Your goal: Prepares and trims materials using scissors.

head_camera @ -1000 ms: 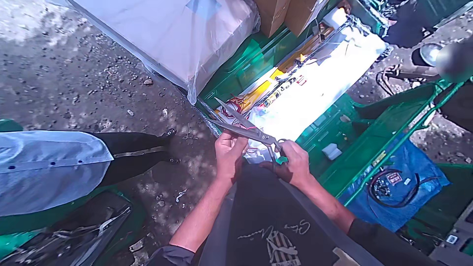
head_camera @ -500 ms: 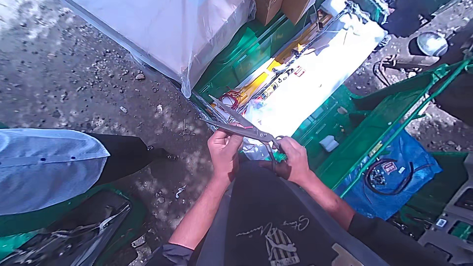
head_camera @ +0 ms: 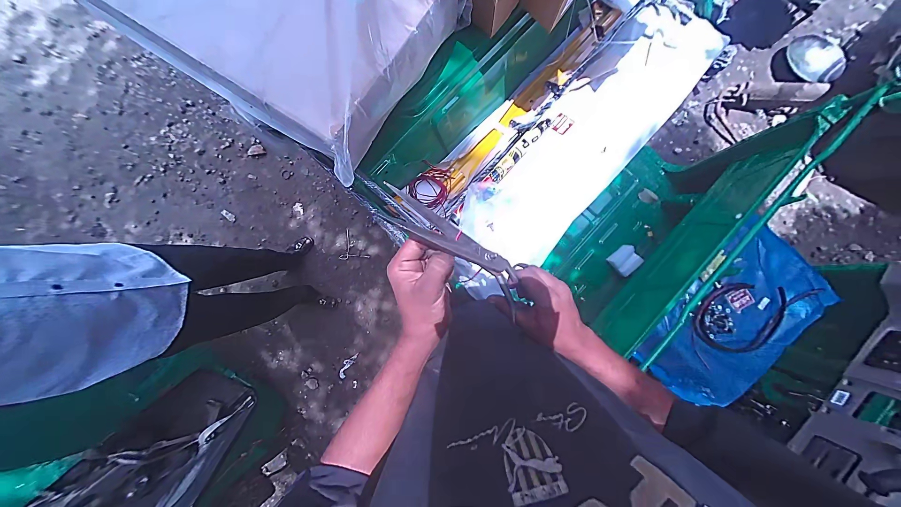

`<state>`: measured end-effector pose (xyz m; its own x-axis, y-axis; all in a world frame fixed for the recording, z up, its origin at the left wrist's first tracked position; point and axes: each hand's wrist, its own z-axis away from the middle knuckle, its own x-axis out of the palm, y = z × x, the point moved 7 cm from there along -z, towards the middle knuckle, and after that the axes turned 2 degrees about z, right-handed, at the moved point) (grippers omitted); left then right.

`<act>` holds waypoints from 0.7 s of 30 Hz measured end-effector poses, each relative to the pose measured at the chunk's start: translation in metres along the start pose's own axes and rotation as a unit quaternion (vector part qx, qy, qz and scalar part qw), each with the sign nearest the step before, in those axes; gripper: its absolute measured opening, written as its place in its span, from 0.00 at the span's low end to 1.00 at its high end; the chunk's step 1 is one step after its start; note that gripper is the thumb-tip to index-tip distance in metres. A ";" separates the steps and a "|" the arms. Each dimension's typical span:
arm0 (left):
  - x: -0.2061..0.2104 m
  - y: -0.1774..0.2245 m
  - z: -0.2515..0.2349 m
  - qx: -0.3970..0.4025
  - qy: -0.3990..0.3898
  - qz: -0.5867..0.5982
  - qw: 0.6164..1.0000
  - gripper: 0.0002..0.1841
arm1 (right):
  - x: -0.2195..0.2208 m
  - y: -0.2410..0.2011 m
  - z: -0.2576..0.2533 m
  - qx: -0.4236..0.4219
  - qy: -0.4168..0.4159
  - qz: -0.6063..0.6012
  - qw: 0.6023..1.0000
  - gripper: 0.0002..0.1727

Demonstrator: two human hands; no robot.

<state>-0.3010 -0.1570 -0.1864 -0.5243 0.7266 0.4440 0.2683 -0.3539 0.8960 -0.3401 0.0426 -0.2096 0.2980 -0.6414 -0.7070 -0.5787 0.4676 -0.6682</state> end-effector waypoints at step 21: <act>-0.036 -0.011 0.003 -0.066 -0.089 -0.153 0.982 0.07 | 0.029 0.308 -0.029 0.499 -0.045 0.140 0.854 0.23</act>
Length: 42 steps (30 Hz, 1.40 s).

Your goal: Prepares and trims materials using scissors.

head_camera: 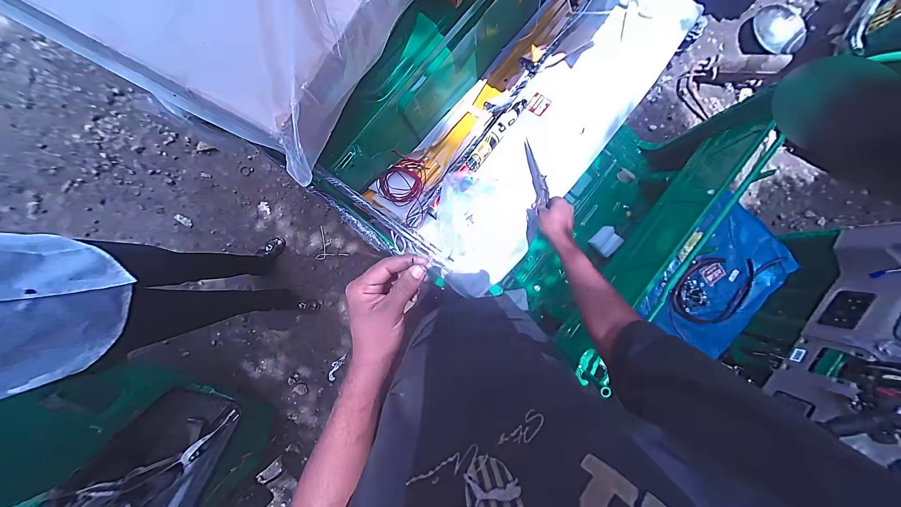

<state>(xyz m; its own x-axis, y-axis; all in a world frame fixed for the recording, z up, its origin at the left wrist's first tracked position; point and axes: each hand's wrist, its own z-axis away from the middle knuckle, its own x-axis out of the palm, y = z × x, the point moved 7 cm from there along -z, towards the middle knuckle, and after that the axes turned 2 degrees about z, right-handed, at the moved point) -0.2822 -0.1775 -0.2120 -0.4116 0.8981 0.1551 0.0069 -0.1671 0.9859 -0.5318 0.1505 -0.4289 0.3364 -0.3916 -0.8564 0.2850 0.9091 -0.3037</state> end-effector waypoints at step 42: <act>0.078 -0.132 -0.157 -0.152 -0.202 -0.637 0.728 0.21 | -0.059 -0.060 0.093 -0.241 -0.027 -0.207 0.948 0.18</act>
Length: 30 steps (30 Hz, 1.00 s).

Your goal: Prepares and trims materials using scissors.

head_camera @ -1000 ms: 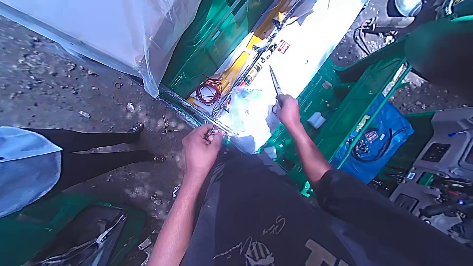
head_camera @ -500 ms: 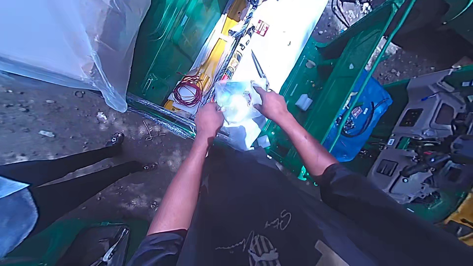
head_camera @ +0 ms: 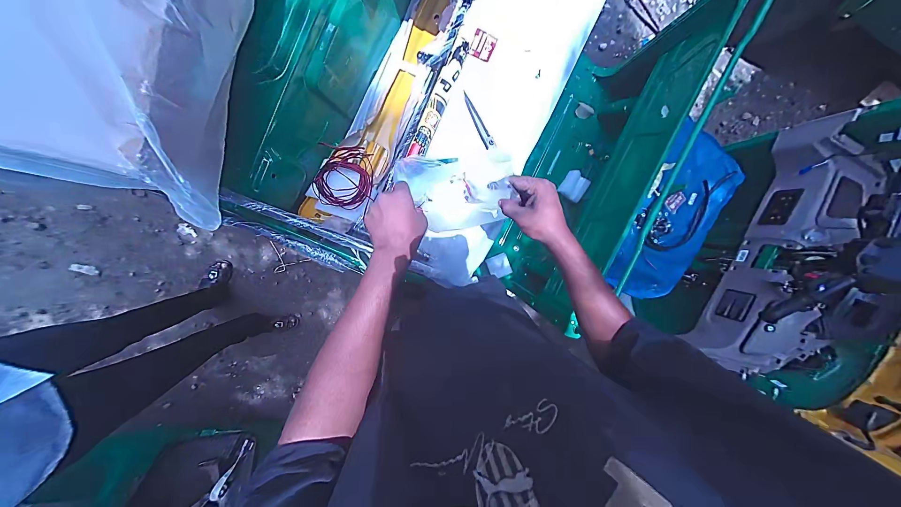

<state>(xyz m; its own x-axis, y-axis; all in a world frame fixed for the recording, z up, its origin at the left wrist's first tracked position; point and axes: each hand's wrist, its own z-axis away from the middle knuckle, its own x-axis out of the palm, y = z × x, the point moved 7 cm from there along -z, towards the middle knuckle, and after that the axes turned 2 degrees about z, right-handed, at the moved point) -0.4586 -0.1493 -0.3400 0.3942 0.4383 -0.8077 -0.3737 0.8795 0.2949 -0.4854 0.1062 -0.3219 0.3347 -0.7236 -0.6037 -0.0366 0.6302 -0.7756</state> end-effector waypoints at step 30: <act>-0.036 -0.006 0.009 0.130 0.079 0.210 0.966 0.21 | 0.130 0.013 -0.113 0.162 -0.227 0.325 0.904 0.25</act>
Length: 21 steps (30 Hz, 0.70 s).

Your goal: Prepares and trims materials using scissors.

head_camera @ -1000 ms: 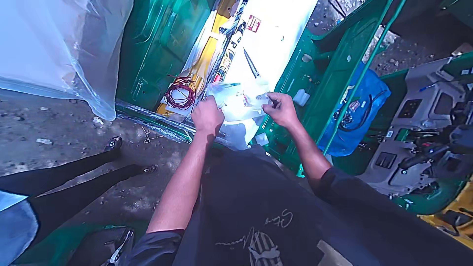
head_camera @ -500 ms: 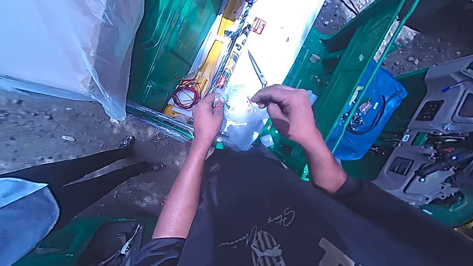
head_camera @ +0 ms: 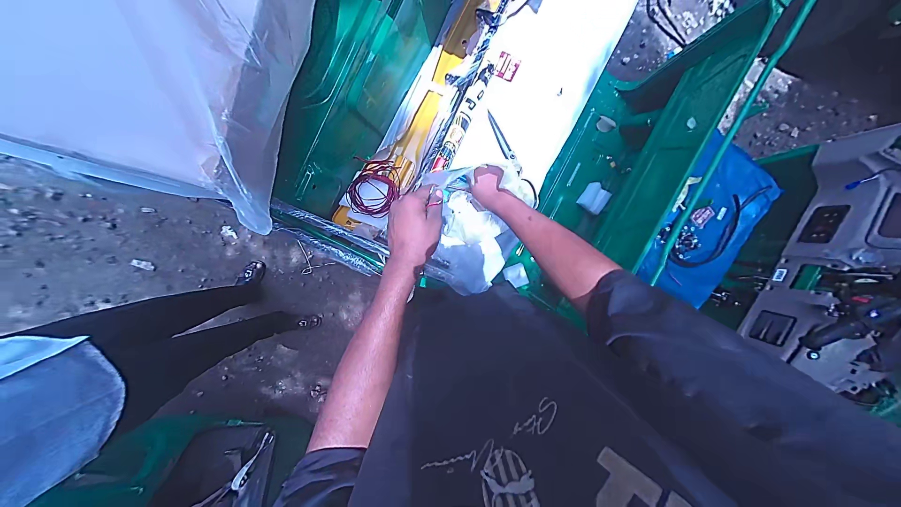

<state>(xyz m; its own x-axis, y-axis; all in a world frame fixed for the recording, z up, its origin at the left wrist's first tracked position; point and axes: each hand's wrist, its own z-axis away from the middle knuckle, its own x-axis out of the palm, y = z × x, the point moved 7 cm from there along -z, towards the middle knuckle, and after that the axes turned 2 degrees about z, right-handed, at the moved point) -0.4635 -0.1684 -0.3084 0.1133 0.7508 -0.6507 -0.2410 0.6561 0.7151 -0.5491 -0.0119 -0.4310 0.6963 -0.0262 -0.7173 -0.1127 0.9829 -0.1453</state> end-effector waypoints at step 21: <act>-0.019 0.004 0.030 -0.025 0.024 0.289 0.957 0.41 | -0.077 0.039 0.192 -0.175 0.070 -0.484 0.854 0.10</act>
<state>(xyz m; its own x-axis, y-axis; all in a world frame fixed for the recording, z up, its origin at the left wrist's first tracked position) -0.4377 -0.1778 -0.2855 -0.0967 0.9821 -0.1615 -0.2963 0.1265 0.9467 -0.4714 0.0638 -0.2504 0.4943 -0.8420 -0.2162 0.2457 0.3739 -0.8943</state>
